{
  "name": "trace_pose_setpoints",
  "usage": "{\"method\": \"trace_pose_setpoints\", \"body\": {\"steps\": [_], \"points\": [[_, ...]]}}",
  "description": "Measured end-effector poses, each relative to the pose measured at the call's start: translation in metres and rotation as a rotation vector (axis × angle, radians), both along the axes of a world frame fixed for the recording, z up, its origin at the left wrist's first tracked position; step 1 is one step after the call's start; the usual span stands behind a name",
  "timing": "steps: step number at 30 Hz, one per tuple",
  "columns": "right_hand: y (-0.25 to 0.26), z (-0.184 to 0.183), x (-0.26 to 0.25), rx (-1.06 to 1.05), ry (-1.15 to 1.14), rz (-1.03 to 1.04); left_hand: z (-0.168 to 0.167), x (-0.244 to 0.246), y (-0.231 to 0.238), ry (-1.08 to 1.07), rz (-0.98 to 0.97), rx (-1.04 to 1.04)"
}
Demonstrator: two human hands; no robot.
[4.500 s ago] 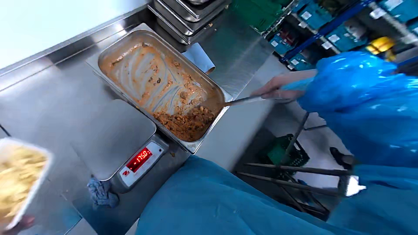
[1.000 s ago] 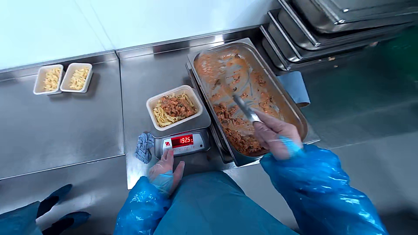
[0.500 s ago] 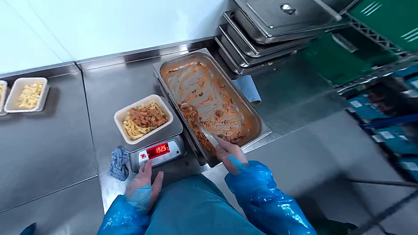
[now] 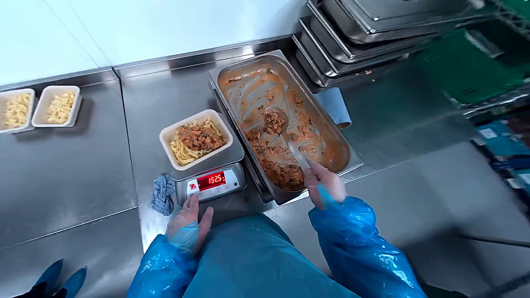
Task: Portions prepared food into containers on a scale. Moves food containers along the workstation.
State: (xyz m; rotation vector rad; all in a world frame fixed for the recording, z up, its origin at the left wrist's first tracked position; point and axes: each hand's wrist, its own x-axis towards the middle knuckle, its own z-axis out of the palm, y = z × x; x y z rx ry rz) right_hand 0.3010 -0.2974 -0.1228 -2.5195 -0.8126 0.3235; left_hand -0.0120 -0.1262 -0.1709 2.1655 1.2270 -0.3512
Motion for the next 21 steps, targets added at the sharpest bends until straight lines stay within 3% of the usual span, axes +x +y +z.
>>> {"method": "trace_pose_setpoints", "body": {"steps": [7, 12, 15, 18, 21], "points": [[0.01, 0.02, 0.003, 0.487, 0.394, -0.24, 0.004, 0.002, -0.003, -0.017, -0.013, 0.029], [0.018, 0.048, -0.021, 0.61, 0.522, -0.126, 0.01, 0.006, 0.0, 0.026, -0.013, -0.025], [0.028, 0.045, -0.043, 0.488, 0.339, 0.092, 0.012, 0.008, 0.001, 0.035, -0.015, -0.039], [0.048, 0.031, -0.056, 0.29, -0.117, 0.33, 0.012, 0.008, 0.001, 0.028, -0.02, -0.041], [0.06, 0.021, -0.058, 0.244, -0.254, 0.433, 0.016, 0.006, 0.001, 0.028, -0.003, -0.063]]}}
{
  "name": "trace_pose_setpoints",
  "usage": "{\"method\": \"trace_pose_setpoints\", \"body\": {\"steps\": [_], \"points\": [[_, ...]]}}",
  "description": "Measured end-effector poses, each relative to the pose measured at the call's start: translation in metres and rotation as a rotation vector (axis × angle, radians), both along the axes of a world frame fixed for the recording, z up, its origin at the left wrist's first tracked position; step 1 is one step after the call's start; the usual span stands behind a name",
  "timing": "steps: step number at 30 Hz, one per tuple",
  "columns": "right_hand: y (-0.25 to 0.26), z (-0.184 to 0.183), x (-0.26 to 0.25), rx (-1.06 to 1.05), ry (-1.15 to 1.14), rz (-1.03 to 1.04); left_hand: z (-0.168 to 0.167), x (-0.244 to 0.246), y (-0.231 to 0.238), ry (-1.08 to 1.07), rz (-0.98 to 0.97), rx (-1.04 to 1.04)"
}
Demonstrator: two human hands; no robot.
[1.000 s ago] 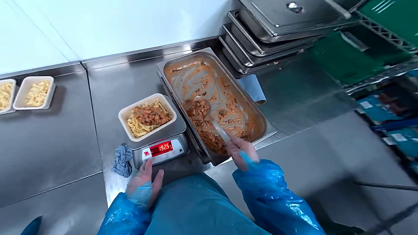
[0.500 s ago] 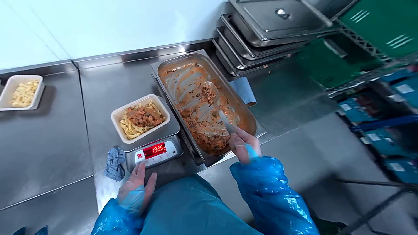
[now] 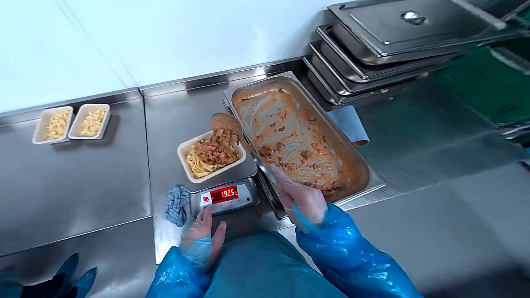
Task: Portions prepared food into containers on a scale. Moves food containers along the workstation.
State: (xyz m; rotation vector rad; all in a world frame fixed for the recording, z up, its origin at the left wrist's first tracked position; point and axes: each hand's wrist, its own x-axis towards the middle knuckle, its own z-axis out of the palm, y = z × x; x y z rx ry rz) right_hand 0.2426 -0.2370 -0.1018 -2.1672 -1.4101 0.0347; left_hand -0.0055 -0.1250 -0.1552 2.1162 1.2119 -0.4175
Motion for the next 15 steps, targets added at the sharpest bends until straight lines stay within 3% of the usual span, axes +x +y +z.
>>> {"method": "trace_pose_setpoints", "body": {"steps": [4, 7, 10, 15], "points": [[0.003, -0.001, 0.0, 0.06, 0.148, 0.002, 0.002, -0.003, 0.001, 0.016, 0.042, -0.021], [0.003, 0.013, -0.005, 0.048, 0.649, -0.113, 0.001, -0.002, -0.001, 0.014, 0.051, -0.011], [0.007, 0.022, -0.001, 0.179, 1.11, -0.184, -0.001, -0.002, -0.001, -0.099, 0.087, 0.03], [-0.006, 0.025, 0.009, 0.28, 1.146, -0.14, -0.003, -0.007, -0.005, -0.395, 0.27, 0.191]]}}
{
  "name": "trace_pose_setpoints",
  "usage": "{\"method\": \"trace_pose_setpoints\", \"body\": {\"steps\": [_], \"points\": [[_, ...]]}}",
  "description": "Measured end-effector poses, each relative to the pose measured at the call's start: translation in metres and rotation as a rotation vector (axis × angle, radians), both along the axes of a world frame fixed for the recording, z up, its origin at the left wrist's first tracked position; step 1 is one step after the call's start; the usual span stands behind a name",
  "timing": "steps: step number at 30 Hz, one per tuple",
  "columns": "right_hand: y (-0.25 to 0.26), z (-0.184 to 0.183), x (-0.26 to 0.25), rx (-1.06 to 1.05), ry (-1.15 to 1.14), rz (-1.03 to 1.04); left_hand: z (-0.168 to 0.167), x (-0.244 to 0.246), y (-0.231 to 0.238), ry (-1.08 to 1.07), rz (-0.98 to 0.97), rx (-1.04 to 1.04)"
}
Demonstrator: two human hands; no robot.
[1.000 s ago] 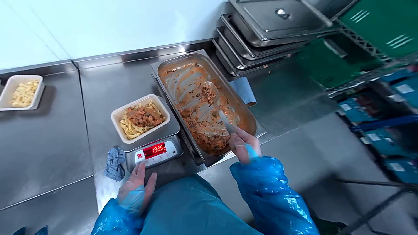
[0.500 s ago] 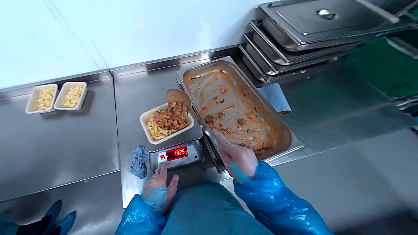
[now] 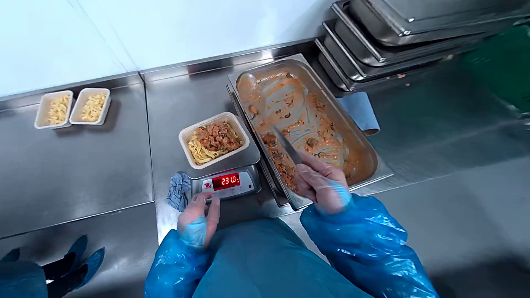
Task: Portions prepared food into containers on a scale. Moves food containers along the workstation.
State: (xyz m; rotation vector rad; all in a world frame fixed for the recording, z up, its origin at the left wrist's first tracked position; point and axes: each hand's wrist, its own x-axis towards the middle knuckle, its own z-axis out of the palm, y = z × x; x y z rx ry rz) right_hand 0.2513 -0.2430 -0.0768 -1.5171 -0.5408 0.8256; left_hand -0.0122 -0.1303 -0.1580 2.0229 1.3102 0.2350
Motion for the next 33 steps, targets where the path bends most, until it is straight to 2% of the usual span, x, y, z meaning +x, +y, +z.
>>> {"method": "trace_pose_setpoints", "body": {"steps": [5, 7, 9, 11, 13, 16, 20, 26, 29, 33], "points": [[-0.014, 0.013, 0.016, 0.018, -0.178, -0.099, -0.001, -0.002, 0.0, -0.236, 0.057, 0.149], [-0.024, 0.009, 0.031, -0.134, -0.457, -0.162, -0.005, -0.003, -0.001, -0.298, 0.046, 0.177], [-0.039, -0.006, 0.055, -0.387, -0.804, -0.113, -0.008, -0.003, 0.0, -0.331, 0.034, 0.178], [-0.056, -0.021, 0.073, -0.594, -0.972, -0.019, -0.008, -0.004, 0.0, -0.329, 0.035, 0.165], [-0.073, -0.036, 0.075, -0.69, -1.027, -0.029, -0.007, -0.003, 0.002, -0.331, 0.054, 0.182], [-0.103, -0.066, 0.064, -0.573, -1.078, -0.215, -0.008, -0.006, 0.001, -0.347, 0.08, 0.204], [-0.13, -0.097, 0.053, -0.646, -1.041, -0.302, -0.011, -0.008, 0.001, -0.341, 0.1, 0.19], [-0.134, -0.088, 0.055, -0.67, -1.006, -0.344, -0.007, -0.002, -0.005, -0.304, 0.089, 0.189], [-0.113, -0.066, 0.049, -0.522, -1.034, -0.415, -0.005, -0.003, -0.006, -0.308, 0.093, 0.199], [-0.069, -0.037, 0.047, -0.303, -1.072, -0.224, -0.004, 0.0, -0.007, -0.342, 0.117, 0.12]]}}
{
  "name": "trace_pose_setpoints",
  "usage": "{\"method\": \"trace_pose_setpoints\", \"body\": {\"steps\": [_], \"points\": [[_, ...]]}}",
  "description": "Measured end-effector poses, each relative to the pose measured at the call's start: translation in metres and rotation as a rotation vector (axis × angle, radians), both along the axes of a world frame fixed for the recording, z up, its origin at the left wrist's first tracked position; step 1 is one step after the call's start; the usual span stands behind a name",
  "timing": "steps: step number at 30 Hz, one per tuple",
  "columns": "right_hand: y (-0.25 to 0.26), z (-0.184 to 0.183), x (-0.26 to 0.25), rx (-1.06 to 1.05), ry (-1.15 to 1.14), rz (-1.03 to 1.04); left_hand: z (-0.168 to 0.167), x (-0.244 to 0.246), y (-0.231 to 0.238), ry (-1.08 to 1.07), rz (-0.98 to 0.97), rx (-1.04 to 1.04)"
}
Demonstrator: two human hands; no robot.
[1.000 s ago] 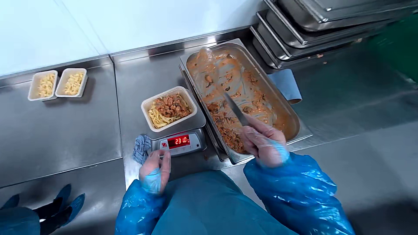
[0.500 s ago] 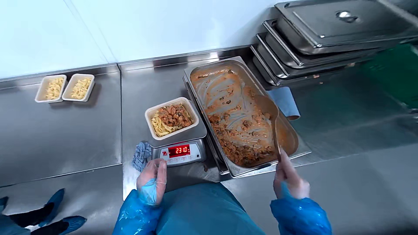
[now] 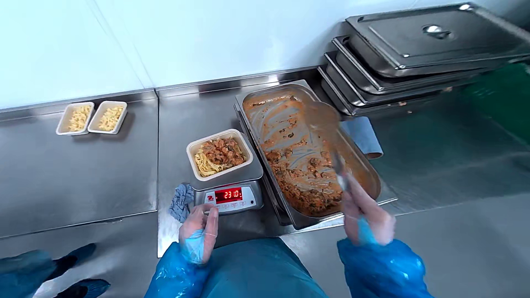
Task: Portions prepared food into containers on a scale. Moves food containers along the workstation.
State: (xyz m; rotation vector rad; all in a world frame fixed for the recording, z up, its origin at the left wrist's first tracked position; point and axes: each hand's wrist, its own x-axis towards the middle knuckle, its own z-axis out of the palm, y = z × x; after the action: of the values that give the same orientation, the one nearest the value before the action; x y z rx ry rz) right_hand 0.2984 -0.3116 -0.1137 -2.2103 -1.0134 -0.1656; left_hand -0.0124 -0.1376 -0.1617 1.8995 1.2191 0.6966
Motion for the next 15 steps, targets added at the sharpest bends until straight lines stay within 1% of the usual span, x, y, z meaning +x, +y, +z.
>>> {"method": "trace_pose_setpoints", "body": {"steps": [3, 5, 7, 11, 15], "points": [[0.044, 0.025, -0.013, -0.04, 0.039, 0.191, 0.009, 0.009, 0.006, -0.086, 0.015, -0.042], [0.066, 0.033, -0.017, -0.113, -0.005, 0.3, 0.016, 0.014, 0.014, -0.122, 0.026, -0.03], [0.08, 0.045, -0.02, -0.232, -0.066, 0.391, 0.02, 0.019, 0.023, -0.124, 0.041, -0.011], [0.085, 0.075, -0.03, -0.509, -0.132, 0.448, 0.02, 0.027, 0.037, -0.024, 0.046, -0.025], [0.064, 0.092, -0.033, -0.537, -0.224, 0.46, 0.015, 0.031, 0.036, 0.026, 0.022, 0.006]]}}
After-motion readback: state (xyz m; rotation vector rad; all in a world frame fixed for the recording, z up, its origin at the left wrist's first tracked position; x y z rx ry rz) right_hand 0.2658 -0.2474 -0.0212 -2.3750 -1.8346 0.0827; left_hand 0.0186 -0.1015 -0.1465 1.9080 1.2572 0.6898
